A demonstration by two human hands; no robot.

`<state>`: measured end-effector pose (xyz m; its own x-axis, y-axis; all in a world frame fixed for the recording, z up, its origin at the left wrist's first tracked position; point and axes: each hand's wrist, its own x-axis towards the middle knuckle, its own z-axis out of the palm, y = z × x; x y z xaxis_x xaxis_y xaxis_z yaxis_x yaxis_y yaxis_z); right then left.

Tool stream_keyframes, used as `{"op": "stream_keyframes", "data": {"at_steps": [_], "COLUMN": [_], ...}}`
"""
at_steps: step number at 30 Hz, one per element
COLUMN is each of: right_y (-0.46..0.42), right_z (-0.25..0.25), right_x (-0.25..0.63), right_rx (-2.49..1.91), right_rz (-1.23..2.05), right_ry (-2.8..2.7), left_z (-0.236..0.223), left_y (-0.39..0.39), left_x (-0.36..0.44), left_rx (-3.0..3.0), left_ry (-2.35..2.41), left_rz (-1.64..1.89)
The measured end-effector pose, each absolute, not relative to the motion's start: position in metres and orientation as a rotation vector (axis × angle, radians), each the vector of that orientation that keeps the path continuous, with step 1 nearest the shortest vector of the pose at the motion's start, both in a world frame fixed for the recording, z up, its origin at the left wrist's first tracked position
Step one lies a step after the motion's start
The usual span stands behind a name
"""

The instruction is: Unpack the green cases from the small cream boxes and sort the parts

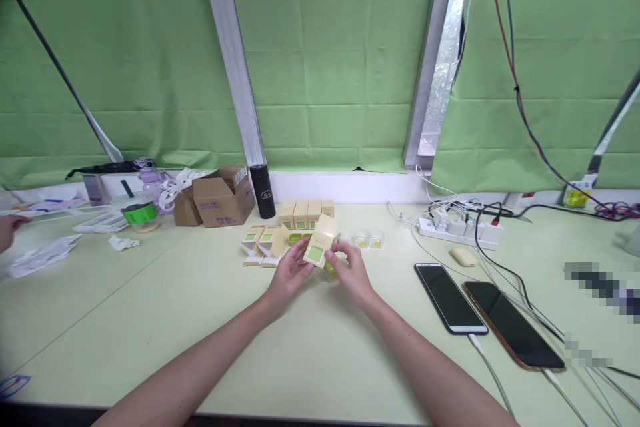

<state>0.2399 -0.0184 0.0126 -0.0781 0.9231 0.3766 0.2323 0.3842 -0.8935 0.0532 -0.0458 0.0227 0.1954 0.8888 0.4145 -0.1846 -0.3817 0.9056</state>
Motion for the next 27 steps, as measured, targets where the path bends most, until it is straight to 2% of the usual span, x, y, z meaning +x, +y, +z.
{"op": "stream_keyframes", "data": {"at_steps": [10,27], "right_y": [-0.0193,-0.0217], "right_z": [0.0084,0.0114], "right_x": [0.2384,0.2368], "right_rx": [-1.094,-1.008], "right_rz": [0.757,0.969], "right_ry": [-1.594,-1.437], "left_z": [0.0186,0.0200], "left_y": [-0.0429,-0.0416], "left_x": [0.0512,0.0480], "left_rx": [1.536,1.536], "left_ry": [0.736,0.682], "left_rz": [1.382,1.377]}}
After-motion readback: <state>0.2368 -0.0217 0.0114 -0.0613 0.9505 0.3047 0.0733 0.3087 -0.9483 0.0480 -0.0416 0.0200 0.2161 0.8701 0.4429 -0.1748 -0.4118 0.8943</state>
